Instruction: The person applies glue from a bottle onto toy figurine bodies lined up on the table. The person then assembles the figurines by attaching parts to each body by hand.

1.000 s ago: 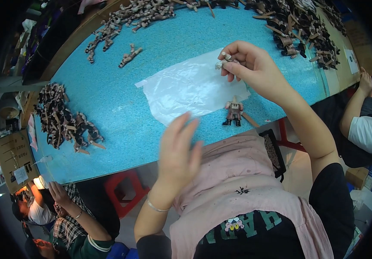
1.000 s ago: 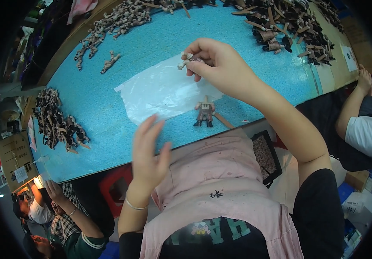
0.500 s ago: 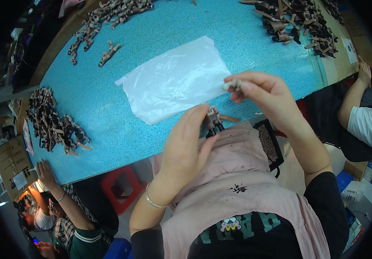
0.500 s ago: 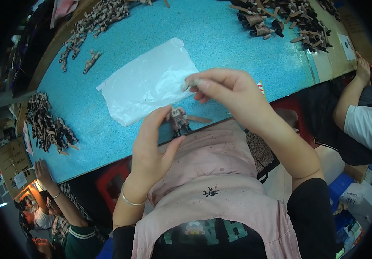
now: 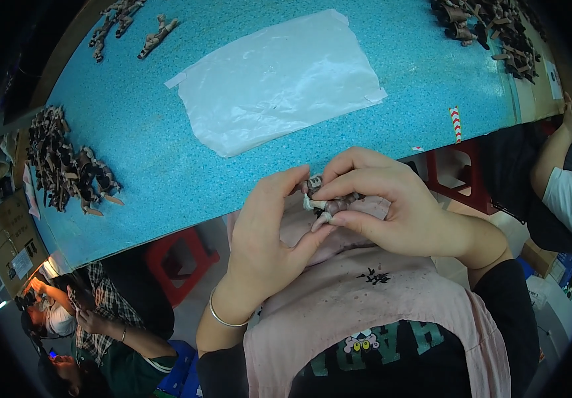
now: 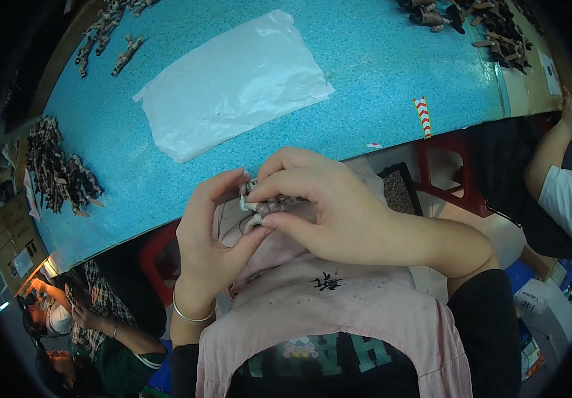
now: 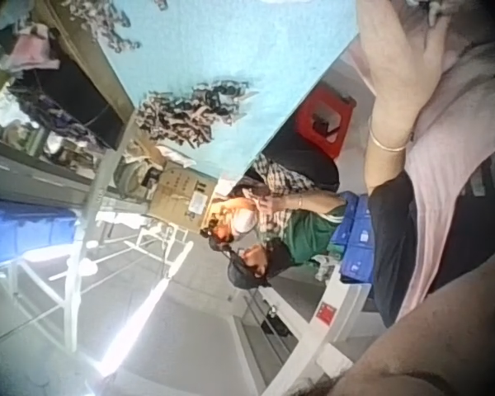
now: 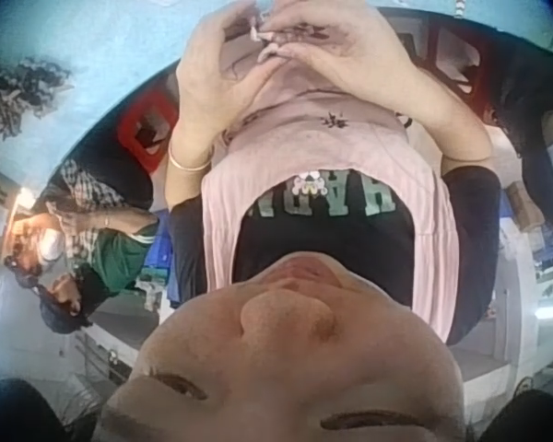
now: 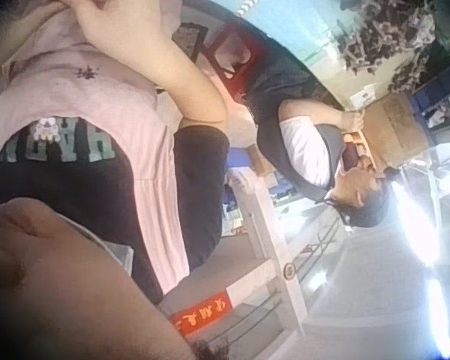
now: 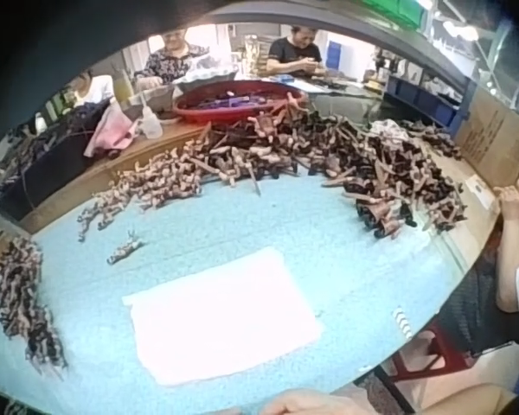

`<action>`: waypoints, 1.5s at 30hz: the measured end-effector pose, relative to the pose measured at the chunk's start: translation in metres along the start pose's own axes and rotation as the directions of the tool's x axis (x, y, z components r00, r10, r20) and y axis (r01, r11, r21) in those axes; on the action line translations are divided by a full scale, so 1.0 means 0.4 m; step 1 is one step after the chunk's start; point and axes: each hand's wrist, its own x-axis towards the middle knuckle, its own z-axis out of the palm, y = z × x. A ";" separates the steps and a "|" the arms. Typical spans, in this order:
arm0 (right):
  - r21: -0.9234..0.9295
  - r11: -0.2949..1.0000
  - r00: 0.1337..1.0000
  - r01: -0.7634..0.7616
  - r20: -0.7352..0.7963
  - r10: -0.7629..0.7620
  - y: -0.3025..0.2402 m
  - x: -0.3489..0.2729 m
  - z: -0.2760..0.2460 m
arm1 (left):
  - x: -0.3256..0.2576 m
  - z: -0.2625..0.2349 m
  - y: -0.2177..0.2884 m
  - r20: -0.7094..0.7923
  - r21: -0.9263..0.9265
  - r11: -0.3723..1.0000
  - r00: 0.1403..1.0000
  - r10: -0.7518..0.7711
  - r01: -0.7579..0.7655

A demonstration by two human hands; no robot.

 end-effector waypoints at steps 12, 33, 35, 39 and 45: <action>0.031 0.997 0.998 -0.066 -0.014 0.067 0.000 0.005 -0.007 | 0.008 -0.008 -0.010 -0.005 -0.075 0.996 0.999 0.046 -0.046; 0.229 0.970 0.934 0.080 -0.356 0.007 0.011 0.007 0.013 | -0.023 0.024 -0.019 -0.340 -0.475 0.879 0.917 -0.208 0.024; 0.424 0.905 0.948 -0.043 -0.268 0.171 0.004 -0.007 0.012 | -0.030 0.019 -0.014 -0.401 -0.532 0.846 0.887 -0.230 -0.022; 0.660 0.675 0.934 -0.329 0.119 0.338 -0.009 -0.001 0.011 | -0.039 0.019 -0.006 -0.408 -0.462 0.886 0.899 -0.162 -0.050; 0.597 0.746 0.955 -0.296 0.166 0.246 0.001 0.001 0.023 | -0.055 -0.010 -0.033 -0.213 -0.277 0.960 0.977 -0.011 -0.050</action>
